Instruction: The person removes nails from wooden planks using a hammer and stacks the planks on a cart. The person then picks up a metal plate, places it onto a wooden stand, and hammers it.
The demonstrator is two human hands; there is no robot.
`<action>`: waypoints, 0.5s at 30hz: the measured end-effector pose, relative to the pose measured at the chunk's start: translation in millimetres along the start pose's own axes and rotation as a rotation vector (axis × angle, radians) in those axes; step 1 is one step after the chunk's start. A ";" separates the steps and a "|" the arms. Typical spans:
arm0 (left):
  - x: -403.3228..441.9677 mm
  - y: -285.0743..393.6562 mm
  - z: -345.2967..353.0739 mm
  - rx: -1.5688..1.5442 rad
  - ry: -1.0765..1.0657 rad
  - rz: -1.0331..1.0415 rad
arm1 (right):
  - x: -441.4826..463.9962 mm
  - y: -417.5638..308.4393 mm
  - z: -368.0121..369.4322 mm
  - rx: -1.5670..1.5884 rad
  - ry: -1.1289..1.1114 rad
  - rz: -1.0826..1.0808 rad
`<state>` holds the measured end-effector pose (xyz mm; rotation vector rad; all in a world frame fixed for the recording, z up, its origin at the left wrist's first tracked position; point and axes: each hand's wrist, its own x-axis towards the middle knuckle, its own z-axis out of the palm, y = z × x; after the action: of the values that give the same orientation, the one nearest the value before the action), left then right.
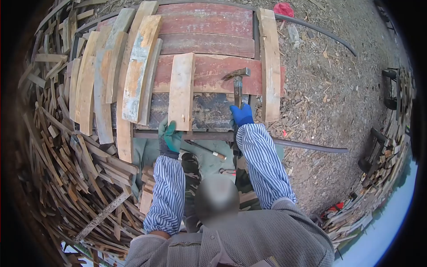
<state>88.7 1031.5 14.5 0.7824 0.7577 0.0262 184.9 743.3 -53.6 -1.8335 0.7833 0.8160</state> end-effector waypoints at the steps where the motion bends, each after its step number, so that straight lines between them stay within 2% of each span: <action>1: 7.7 -2.2 6.7 -0.014 0.008 0.007 | -11.8 -15.8 -7.0 0.106 -0.039 0.051; 4: 36.9 1.8 49.8 -0.007 -0.129 0.026 | -20.1 -11.1 -8.9 0.326 -0.048 0.071; 5: 45.0 2.8 71.0 0.027 -0.097 0.041 | -30.3 -7.5 -13.2 0.381 -0.095 0.025; 7: 71.2 -3.5 98.1 0.066 -0.113 0.036 | -71.3 -15.5 -22.1 0.439 -0.087 0.131; 8: 92.8 -18.7 103.8 0.052 -0.047 0.055 | -78.8 -0.9 -26.3 0.419 -0.113 0.102; 15: 190.8 -50.0 234.7 0.168 -0.093 0.012 | -153.7 70.1 -72.3 0.438 -0.098 0.187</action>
<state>364.4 903.3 -24.9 0.9414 0.6726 -0.0630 55.3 677.5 58.9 -1.3380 0.9927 0.7738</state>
